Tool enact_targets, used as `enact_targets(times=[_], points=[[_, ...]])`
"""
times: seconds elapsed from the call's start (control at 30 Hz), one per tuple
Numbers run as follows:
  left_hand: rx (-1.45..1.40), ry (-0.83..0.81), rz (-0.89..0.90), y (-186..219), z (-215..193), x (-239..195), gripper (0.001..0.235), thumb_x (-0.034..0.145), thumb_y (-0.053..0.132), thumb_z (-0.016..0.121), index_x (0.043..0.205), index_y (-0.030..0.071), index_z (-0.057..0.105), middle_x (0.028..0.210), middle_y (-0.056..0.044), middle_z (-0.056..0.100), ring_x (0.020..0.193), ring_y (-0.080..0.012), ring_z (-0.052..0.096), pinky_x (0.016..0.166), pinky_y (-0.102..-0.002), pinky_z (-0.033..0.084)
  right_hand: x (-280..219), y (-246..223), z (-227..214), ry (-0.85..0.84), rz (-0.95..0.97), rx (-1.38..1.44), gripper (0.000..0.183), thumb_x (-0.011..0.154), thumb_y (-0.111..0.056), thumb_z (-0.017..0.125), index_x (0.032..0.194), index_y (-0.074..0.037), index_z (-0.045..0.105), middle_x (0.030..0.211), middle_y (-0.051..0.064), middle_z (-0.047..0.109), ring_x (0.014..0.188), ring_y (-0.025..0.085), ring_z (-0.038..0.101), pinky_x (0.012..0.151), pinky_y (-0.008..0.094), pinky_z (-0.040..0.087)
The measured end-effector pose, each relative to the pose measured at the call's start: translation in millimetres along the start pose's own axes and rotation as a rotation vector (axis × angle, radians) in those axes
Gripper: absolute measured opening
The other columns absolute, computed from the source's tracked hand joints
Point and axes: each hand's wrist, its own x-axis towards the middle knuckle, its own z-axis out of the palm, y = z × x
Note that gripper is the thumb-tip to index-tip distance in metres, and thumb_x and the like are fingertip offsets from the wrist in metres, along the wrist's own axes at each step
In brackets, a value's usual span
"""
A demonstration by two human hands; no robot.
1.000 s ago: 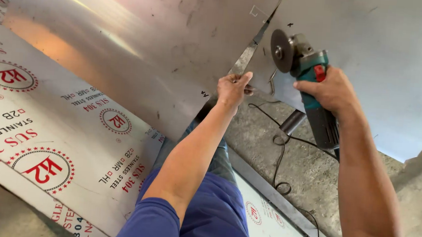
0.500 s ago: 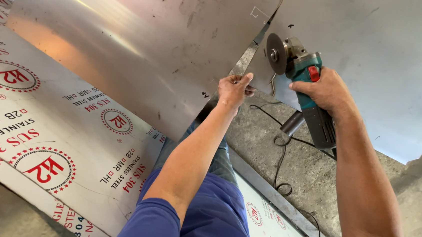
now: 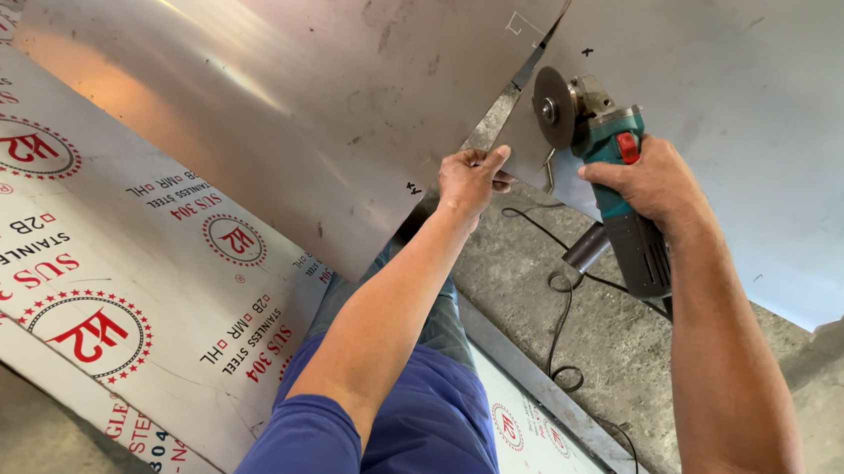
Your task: Cut a marked shape from a stainless steel sheet using an angle grinder.
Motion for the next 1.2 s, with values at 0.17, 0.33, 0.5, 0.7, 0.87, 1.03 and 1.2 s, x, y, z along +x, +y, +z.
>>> enact_targets(times=[0.17,0.33,0.5,0.7,0.87,1.03,1.2], points=[[-0.019,-0.002,0.021,-5,1,3,0.03,0.088,0.022,0.08,0.09,-0.007,0.071,0.08,-0.014,0.074,0.065,-0.0193,0.074,0.059,-0.032,0.064,7,8,1,0.004,-0.018,-0.02,0.046,0.071,-0.036,0.085,0.096,0.001,0.071,0.078,0.013,0.071,0.064,0.023,0.068,0.06,0.039,0.056],[0.035,0.007,-0.034,2,1,0,0.029,0.089,0.023,0.078,0.09,-0.005,0.071,0.078,-0.012,0.075,0.064,-0.0175,0.075,0.06,-0.03,0.065,17,20,3,0.023,-0.044,-0.071,0.046,0.071,-0.037,0.087,0.093,0.001,0.072,0.077,0.013,0.072,0.063,0.022,0.068,0.063,0.039,0.055],[-0.045,-0.015,-0.007,-14,1,13,0.028,0.089,0.021,0.079,0.09,-0.006,0.07,0.078,-0.012,0.074,0.063,-0.0181,0.073,0.058,-0.031,0.063,15,19,3,0.036,-0.104,-0.072,0.048,0.07,-0.036,0.09,0.093,0.001,0.071,0.078,0.012,0.071,0.067,0.023,0.065,0.064,0.043,0.052],[-0.05,-0.009,-0.023,-11,2,10,0.03,0.089,0.022,0.079,0.094,-0.006,0.069,0.076,-0.011,0.073,0.062,-0.0185,0.073,0.058,-0.03,0.062,24,29,5,-0.005,-0.075,-0.045,0.042,0.069,-0.032,0.087,0.093,-0.002,0.072,0.081,0.013,0.071,0.069,0.023,0.065,0.067,0.041,0.053],[-0.028,-0.023,-0.012,-14,1,13,0.032,0.089,0.023,0.079,0.095,-0.007,0.07,0.076,-0.011,0.073,0.062,-0.017,0.072,0.059,-0.03,0.062,35,36,7,0.043,-0.068,-0.206,0.043,0.071,-0.036,0.091,0.088,-0.002,0.072,0.078,0.013,0.07,0.068,0.024,0.065,0.066,0.04,0.051],[-0.085,-0.019,-0.004,-17,2,14,0.029,0.088,0.021,0.08,0.091,-0.006,0.068,0.075,-0.011,0.072,0.061,-0.0185,0.072,0.058,-0.032,0.062,24,28,6,-0.008,-0.078,0.025,0.039,0.071,-0.033,0.086,0.087,-0.001,0.071,0.074,0.009,0.065,0.066,0.021,0.06,0.06,0.041,0.047],[-0.008,0.003,-0.008,-11,2,10,0.029,0.089,0.023,0.079,0.09,-0.004,0.069,0.073,-0.01,0.073,0.061,-0.0173,0.073,0.06,-0.03,0.062,31,28,7,0.031,-0.195,-0.02,0.044,0.065,-0.036,0.089,0.09,-0.005,0.071,0.075,0.004,0.068,0.067,0.018,0.061,0.061,0.037,0.049]])
